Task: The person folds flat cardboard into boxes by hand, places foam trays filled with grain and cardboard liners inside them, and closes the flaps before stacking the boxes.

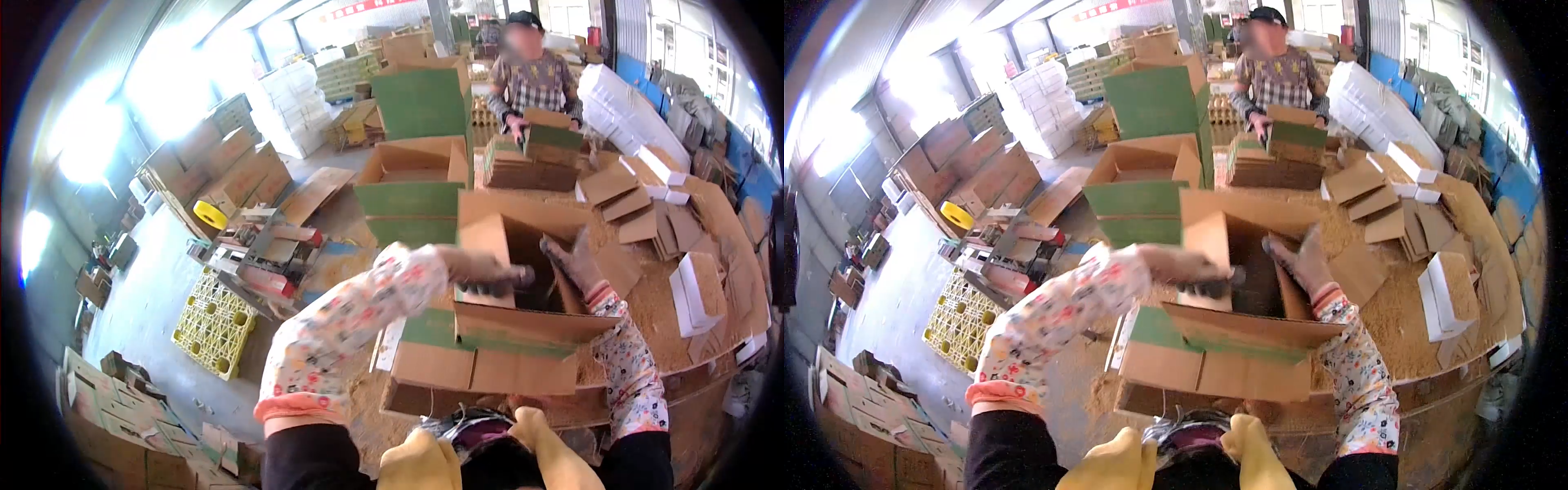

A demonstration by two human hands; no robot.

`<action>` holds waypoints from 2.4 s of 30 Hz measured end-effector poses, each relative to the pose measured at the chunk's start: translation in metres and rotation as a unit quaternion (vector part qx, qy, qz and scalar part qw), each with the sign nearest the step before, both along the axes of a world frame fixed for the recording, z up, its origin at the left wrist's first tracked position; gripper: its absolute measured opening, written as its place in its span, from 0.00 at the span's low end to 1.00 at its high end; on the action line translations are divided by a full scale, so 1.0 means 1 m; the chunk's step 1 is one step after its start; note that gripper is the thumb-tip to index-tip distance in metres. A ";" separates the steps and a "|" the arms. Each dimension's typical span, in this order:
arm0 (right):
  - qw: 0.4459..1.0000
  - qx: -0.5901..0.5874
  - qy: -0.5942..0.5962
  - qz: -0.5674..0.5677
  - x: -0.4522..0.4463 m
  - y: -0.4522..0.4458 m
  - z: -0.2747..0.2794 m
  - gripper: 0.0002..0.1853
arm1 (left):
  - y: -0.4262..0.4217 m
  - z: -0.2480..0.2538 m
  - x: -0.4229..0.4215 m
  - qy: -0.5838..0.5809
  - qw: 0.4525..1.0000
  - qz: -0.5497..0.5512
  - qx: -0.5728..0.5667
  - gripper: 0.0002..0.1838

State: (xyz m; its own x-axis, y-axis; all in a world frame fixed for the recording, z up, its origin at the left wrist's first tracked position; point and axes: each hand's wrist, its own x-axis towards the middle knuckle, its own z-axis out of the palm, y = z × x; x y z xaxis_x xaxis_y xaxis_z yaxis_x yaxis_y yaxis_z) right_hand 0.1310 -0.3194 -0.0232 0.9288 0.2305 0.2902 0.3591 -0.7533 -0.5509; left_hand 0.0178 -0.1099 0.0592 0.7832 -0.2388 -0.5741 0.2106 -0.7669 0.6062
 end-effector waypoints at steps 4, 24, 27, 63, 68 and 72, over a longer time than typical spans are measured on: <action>0.986 -0.031 0.028 0.163 0.051 -0.041 -0.053 0.47 | 0.011 -0.025 -0.020 -0.273 0.954 -0.127 0.014 0.38; 0.965 0.210 -0.088 0.130 0.017 -0.060 0.053 0.35 | 0.018 -0.082 0.001 -0.443 0.876 0.089 0.169 0.49; 0.950 -0.072 -0.241 0.183 -0.006 -0.032 0.054 0.41 | 0.014 -0.074 -0.006 -0.511 0.836 0.092 0.176 0.51; 0.655 0.623 0.106 -0.415 -0.083 -0.184 -0.295 0.34 | 0.098 -0.139 0.028 -0.386 0.878 0.275 -0.069 0.37; 0.599 0.693 0.183 -0.357 -0.085 -0.164 -0.285 0.41 | 0.094 -0.128 0.035 -0.324 0.870 0.348 -0.132 0.37; 0.702 0.593 0.050 -0.390 -0.068 -0.163 -0.363 0.44 | 0.123 -0.137 0.047 -0.315 0.867 0.347 -0.170 0.31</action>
State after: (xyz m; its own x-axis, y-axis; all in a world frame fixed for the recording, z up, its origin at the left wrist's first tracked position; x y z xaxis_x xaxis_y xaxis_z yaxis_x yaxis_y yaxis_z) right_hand 0.0630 -0.4821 -0.3865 0.6673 -0.7089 -0.2284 0.0065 0.3122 -0.9500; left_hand 0.0644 0.0129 -0.0779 0.9384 0.3440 0.0315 0.0944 -0.3432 0.9345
